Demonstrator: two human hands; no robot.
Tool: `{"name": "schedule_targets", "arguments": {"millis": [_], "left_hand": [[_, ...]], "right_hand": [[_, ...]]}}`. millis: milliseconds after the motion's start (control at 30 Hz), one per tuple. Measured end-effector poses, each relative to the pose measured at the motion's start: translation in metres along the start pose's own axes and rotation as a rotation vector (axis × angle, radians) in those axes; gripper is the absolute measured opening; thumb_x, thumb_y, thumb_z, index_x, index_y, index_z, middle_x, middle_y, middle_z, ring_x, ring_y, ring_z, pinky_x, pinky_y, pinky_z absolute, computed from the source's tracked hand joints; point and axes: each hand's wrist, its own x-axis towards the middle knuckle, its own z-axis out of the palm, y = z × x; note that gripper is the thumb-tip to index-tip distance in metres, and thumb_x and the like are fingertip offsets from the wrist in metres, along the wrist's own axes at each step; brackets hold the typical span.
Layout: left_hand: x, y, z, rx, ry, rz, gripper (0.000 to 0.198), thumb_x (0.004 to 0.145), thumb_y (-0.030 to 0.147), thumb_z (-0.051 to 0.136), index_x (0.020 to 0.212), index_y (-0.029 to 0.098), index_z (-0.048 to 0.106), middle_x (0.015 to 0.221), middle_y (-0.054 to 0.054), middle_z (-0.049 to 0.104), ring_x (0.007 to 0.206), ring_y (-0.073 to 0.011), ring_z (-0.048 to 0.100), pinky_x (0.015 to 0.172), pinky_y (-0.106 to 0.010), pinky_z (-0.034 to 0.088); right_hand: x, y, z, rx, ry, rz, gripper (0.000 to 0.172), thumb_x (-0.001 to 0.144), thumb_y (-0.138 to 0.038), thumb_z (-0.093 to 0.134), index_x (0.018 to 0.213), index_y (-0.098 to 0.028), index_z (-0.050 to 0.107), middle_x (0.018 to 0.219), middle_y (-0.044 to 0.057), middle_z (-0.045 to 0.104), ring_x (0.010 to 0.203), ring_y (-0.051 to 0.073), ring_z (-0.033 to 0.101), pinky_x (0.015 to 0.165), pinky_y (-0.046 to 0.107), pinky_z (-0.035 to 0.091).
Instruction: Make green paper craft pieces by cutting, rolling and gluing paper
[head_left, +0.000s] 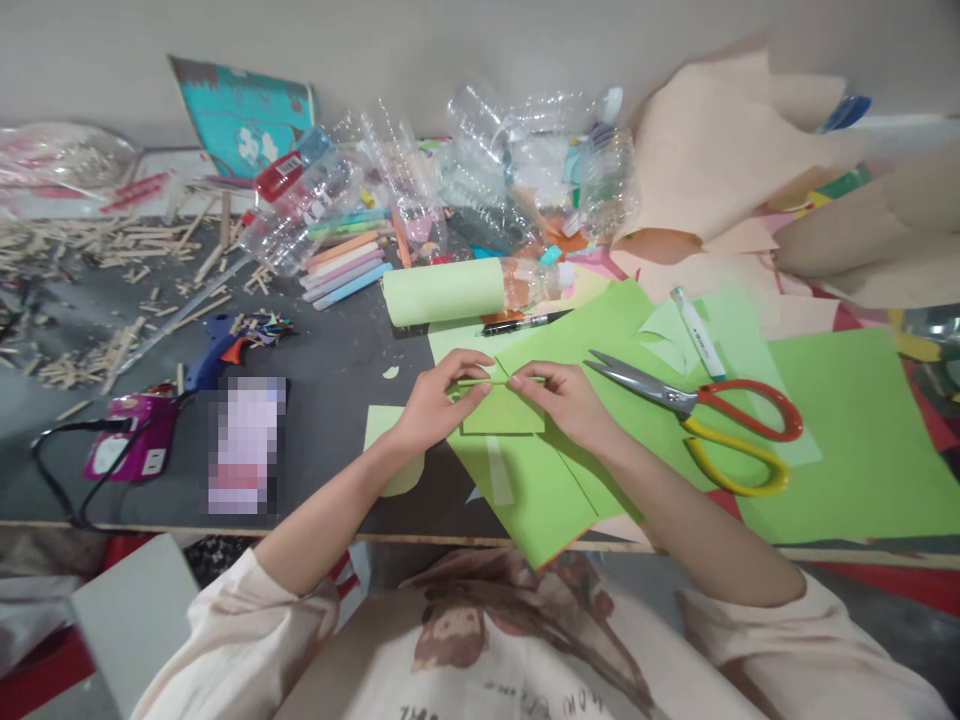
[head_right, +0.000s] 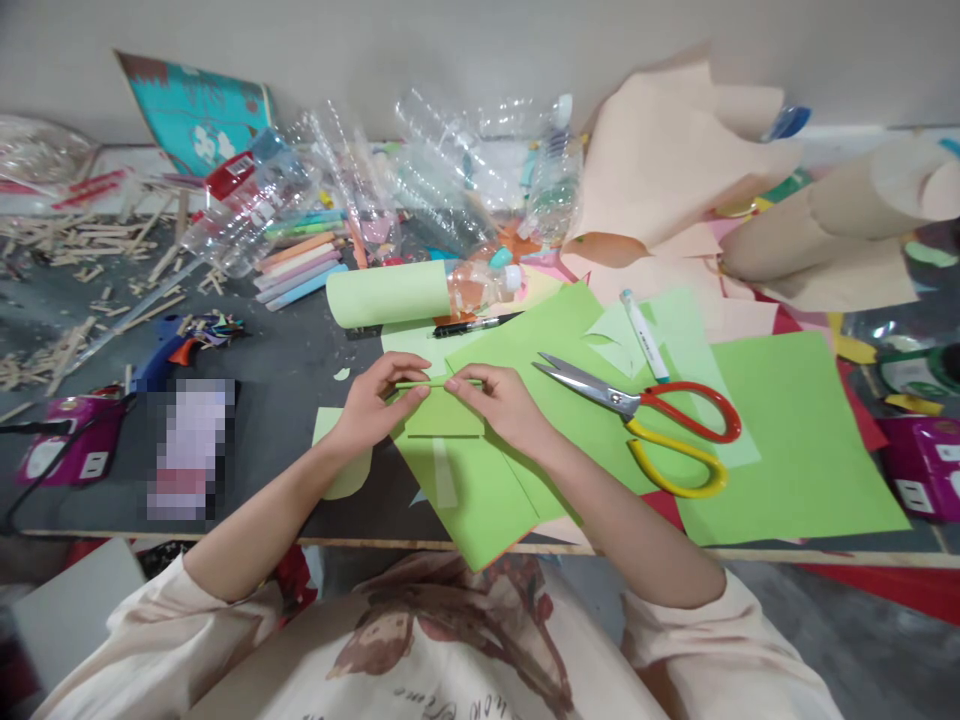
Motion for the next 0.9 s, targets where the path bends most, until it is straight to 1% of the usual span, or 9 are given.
{"name": "schedule_targets", "arguments": {"millis": [100,233,400,533,600,700,833,900], "left_hand": [[0.0016,0.0042,-0.0011,0.028,-0.03,-0.006,0.023,0.089,0.039,0.054,0.097,0.02,0.063,0.098,-0.006,0.072,0.089,-0.015,0.068,0.074,-0.022,0.05],[0.0045,0.0094,-0.0029,0.032,-0.059,-0.027,0.029,0.091,0.041,0.049,0.09,0.019,0.068,0.091,-0.005,0.075,0.083,-0.0149,0.068,0.07,-0.022,0.05],[0.0057,0.0069,-0.0026,-0.029,-0.033,-0.074,0.031,0.087,0.045,0.056,0.089,0.018,0.071,0.091,-0.005,0.076,0.084,-0.0166,0.069,0.072,-0.024,0.051],[0.0048,0.0044,-0.0018,-0.047,-0.004,-0.075,0.025,0.085,0.04,0.06,0.088,0.018,0.073,0.091,-0.006,0.077,0.085,-0.0175,0.07,0.073,-0.026,0.053],[0.0043,0.0045,-0.0016,-0.037,0.013,-0.04,0.02,0.085,0.034,0.061,0.088,0.018,0.073,0.09,-0.005,0.077,0.083,-0.0171,0.07,0.073,-0.026,0.053],[0.0034,0.0053,-0.002,0.008,0.061,0.059,0.016,0.085,0.027,0.06,0.086,0.019,0.073,0.087,-0.005,0.077,0.08,-0.0158,0.07,0.072,-0.025,0.054],[0.002,0.0052,-0.0029,0.057,0.113,0.209,0.014,0.087,0.023,0.059,0.086,0.019,0.072,0.085,-0.006,0.076,0.078,-0.0145,0.07,0.07,-0.024,0.054],[0.0013,0.0045,-0.0026,0.067,0.115,0.25,0.016,0.089,0.024,0.057,0.086,0.019,0.071,0.084,-0.006,0.076,0.077,-0.0142,0.07,0.068,-0.024,0.054]], "right_hand": [[-0.0003,-0.0002,-0.0002,-0.021,0.021,-0.042,0.041,0.076,-0.058,0.061,0.07,-0.017,0.064,0.056,-0.003,0.046,0.05,0.009,0.03,0.048,0.026,0.023],[-0.0002,0.0017,-0.0012,-0.04,0.038,-0.081,0.031,0.079,-0.047,0.061,0.068,-0.017,0.063,0.059,-0.003,0.05,0.052,0.01,0.033,0.05,0.027,0.026],[0.0013,0.0065,-0.0027,-0.032,0.021,-0.074,0.027,0.079,-0.043,0.061,0.073,-0.017,0.066,0.06,-0.003,0.053,0.051,0.009,0.034,0.05,0.027,0.026],[0.0033,0.0072,-0.0032,0.027,0.013,-0.063,0.024,0.076,-0.042,0.065,0.077,-0.018,0.066,0.065,-0.003,0.056,0.054,0.01,0.039,0.053,0.026,0.032],[0.004,0.0063,-0.003,0.068,0.021,-0.055,0.025,0.073,-0.043,0.069,0.077,-0.018,0.066,0.069,-0.002,0.058,0.056,0.01,0.043,0.055,0.026,0.035],[0.004,0.0041,-0.0021,0.173,0.019,-0.015,0.032,0.068,-0.047,0.074,0.079,-0.019,0.065,0.071,-0.002,0.059,0.056,0.009,0.047,0.053,0.025,0.038],[0.0015,0.0014,0.0007,0.322,-0.108,0.129,0.043,0.068,-0.059,0.073,0.078,-0.019,0.061,0.064,-0.004,0.055,0.05,0.01,0.054,0.045,0.024,0.044],[0.0,0.0013,0.0028,0.354,-0.15,0.164,0.046,0.067,-0.063,0.071,0.076,-0.019,0.059,0.062,-0.004,0.056,0.046,0.01,0.056,0.042,0.023,0.043]]}}
